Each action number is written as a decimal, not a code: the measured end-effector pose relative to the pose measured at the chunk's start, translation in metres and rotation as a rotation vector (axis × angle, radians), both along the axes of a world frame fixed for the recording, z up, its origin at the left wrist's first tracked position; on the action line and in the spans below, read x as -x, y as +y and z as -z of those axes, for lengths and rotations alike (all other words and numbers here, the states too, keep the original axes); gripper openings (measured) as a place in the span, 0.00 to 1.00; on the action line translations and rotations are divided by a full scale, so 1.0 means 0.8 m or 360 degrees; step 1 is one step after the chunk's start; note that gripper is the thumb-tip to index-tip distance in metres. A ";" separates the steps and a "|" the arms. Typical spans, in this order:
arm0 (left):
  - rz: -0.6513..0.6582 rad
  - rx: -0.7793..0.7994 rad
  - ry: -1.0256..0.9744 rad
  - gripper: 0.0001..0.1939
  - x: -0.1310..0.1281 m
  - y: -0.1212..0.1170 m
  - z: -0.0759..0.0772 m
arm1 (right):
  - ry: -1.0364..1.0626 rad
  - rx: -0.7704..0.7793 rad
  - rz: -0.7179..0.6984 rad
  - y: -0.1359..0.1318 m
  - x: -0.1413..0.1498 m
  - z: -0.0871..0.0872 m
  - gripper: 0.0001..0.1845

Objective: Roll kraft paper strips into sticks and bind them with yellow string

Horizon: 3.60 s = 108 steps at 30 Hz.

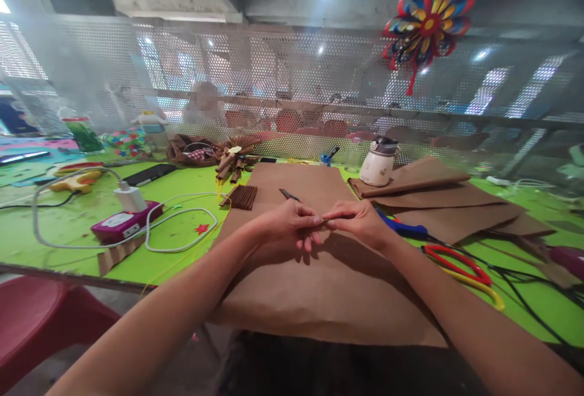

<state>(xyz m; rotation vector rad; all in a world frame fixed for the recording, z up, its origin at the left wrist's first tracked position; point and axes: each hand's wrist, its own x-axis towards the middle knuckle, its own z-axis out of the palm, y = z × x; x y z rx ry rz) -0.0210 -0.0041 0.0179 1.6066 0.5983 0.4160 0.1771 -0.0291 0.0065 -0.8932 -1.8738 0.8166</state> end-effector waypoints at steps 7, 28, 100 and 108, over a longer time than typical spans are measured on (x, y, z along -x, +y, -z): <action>-0.0052 -0.0068 0.0049 0.18 -0.001 0.001 0.000 | 0.0017 0.0206 -0.0006 0.000 -0.001 0.002 0.13; -0.0282 -0.0755 0.0306 0.16 -0.007 0.004 0.006 | -0.0194 0.0141 0.0266 0.006 -0.004 0.006 0.16; -0.0267 -0.0998 0.0360 0.14 0.002 0.008 -0.001 | -0.0153 0.0266 0.0072 0.010 -0.006 0.010 0.17; -0.0279 -0.0545 0.0133 0.15 0.007 0.016 -0.002 | 0.0164 0.0513 -0.0025 0.012 -0.014 0.005 0.18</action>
